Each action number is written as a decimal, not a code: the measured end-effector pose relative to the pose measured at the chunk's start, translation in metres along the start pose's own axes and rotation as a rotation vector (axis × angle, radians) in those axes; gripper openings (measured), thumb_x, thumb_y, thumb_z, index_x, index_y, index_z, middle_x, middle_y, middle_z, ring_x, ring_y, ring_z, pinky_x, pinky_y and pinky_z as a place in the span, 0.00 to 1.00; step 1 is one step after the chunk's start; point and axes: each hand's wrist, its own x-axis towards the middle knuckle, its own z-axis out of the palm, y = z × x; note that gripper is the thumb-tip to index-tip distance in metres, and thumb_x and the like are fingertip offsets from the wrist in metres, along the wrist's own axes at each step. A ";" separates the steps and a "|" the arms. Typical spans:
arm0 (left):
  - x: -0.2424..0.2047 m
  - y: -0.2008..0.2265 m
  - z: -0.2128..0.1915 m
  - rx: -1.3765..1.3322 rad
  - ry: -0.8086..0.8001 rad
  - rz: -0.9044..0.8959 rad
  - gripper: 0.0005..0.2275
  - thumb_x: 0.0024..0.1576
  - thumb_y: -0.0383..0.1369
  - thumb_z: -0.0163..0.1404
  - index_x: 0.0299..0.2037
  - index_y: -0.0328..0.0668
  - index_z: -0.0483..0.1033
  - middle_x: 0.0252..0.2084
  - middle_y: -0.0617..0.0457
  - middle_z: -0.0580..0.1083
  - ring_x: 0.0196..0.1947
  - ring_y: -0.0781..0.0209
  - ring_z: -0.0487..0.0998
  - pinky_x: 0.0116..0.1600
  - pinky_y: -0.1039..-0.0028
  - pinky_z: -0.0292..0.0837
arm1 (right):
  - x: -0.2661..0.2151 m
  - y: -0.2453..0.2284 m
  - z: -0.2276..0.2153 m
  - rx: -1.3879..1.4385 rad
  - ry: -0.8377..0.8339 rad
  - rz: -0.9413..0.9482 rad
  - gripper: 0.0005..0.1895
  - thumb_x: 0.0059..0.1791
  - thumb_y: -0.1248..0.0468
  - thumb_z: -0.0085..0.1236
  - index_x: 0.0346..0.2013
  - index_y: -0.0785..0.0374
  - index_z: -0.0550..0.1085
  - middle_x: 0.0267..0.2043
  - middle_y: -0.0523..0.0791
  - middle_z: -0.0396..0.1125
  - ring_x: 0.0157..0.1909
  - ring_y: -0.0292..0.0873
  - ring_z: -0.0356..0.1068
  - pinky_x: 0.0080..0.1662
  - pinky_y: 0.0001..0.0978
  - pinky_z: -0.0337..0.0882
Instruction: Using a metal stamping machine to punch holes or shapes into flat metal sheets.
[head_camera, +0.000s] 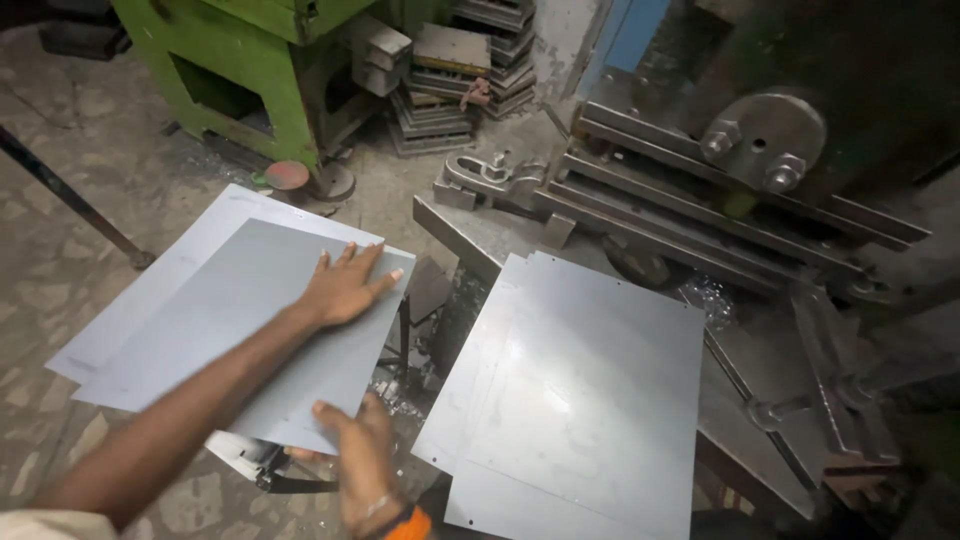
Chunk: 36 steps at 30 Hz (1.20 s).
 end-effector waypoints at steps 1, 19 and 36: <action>-0.010 0.002 -0.019 0.001 0.003 0.004 0.39 0.56 0.64 0.20 0.76 0.55 0.40 0.79 0.54 0.44 0.79 0.51 0.38 0.77 0.41 0.25 | 0.005 -0.008 -0.003 0.001 0.000 -0.005 0.28 0.47 0.70 0.57 0.62 0.66 0.63 0.48 0.51 0.66 0.42 0.44 0.73 0.28 0.22 0.80; -0.093 0.203 -0.036 -1.482 -0.217 -0.130 0.29 0.48 0.17 0.50 0.65 0.28 0.67 0.54 0.28 0.76 0.52 0.36 0.77 0.60 0.52 0.70 | -0.040 -0.167 -0.301 -0.151 0.488 -0.463 0.49 0.39 0.57 0.58 0.71 0.69 0.51 0.72 0.57 0.50 0.74 0.55 0.50 0.71 0.53 0.48; 0.029 0.294 0.001 -1.390 -0.057 0.013 0.26 0.52 0.27 0.59 0.63 0.37 0.72 0.47 0.41 0.78 0.44 0.50 0.81 0.49 0.60 0.76 | 0.055 -0.296 -0.455 0.062 0.299 -0.567 0.21 0.41 0.68 0.61 0.50 0.59 0.78 0.46 0.49 0.73 0.47 0.44 0.71 0.59 0.39 0.63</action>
